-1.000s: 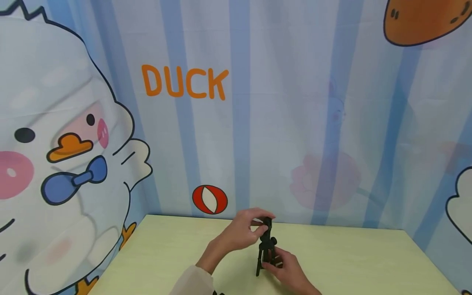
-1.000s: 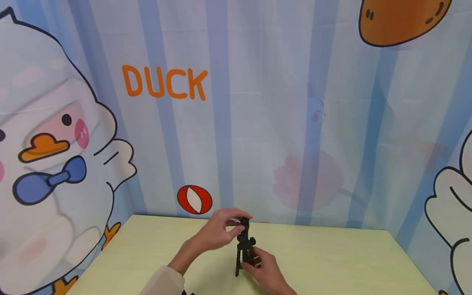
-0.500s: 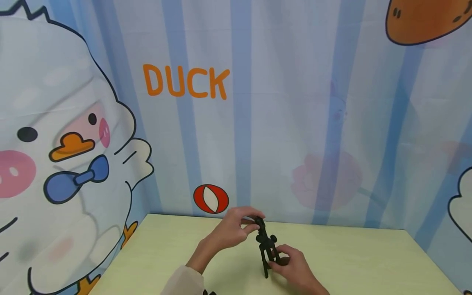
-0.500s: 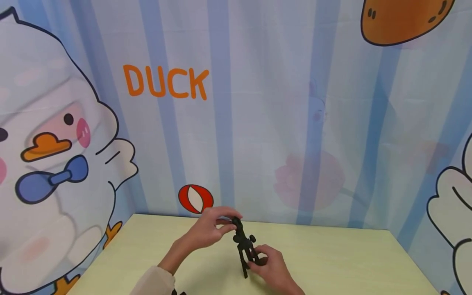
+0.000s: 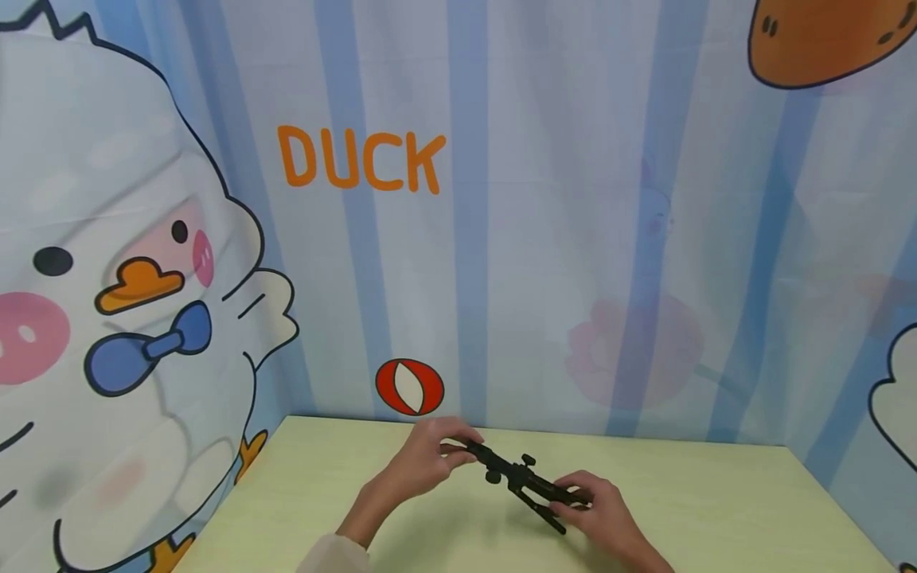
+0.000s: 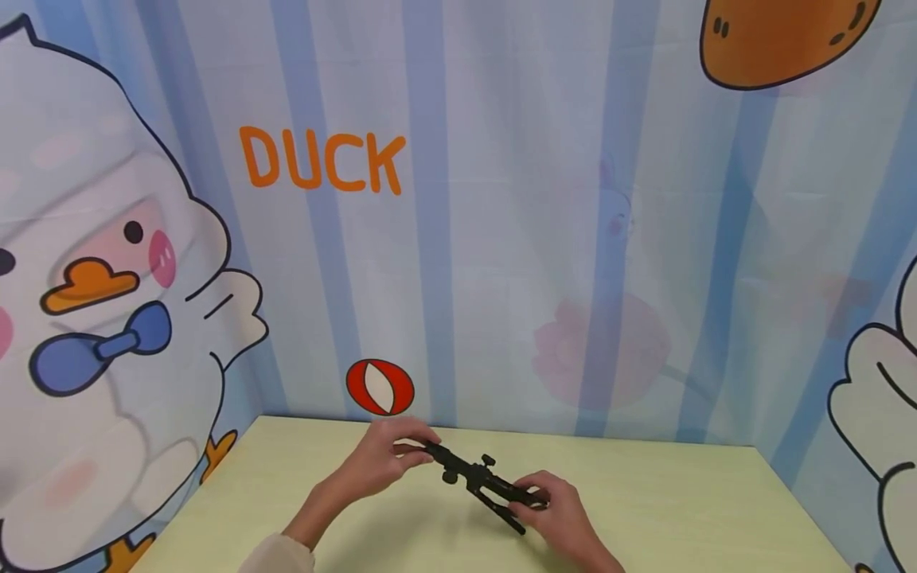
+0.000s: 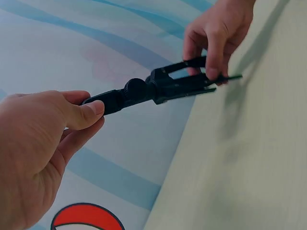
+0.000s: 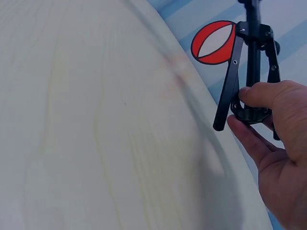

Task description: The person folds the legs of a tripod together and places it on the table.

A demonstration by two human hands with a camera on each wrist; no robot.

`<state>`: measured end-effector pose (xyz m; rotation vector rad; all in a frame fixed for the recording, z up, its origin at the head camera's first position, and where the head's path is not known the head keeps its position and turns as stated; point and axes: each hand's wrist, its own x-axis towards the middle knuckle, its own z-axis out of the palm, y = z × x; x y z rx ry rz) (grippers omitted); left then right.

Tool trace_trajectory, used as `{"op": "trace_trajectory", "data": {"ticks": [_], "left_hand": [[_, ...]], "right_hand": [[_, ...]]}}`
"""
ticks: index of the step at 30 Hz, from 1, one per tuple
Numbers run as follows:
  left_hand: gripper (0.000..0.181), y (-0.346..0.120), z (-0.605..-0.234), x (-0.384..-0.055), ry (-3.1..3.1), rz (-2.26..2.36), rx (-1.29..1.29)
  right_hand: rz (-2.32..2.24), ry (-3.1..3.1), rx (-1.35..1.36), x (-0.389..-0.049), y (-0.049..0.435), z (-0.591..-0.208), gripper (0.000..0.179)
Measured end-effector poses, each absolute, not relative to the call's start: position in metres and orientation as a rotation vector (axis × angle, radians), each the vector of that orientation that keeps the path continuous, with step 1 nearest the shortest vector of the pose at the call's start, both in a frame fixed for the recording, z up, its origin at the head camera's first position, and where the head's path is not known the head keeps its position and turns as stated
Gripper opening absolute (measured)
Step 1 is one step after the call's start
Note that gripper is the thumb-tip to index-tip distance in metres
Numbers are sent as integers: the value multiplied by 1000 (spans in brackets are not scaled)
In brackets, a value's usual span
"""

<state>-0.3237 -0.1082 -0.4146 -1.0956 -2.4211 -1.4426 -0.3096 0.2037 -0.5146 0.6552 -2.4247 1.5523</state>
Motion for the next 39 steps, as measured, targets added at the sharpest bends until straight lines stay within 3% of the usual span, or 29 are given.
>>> {"op": "trace_trajectory", "data": {"ticks": [18,39], "left_hand": [[25,-123,-481,-334,-2607,-1411,-926],[24,-122,-512,-344,-2696,-1374,-889]], "right_hand": [[1565,-2458,549,-307,217,-511,22],[1441,-2570,330,-312,208,-526,22]]}}
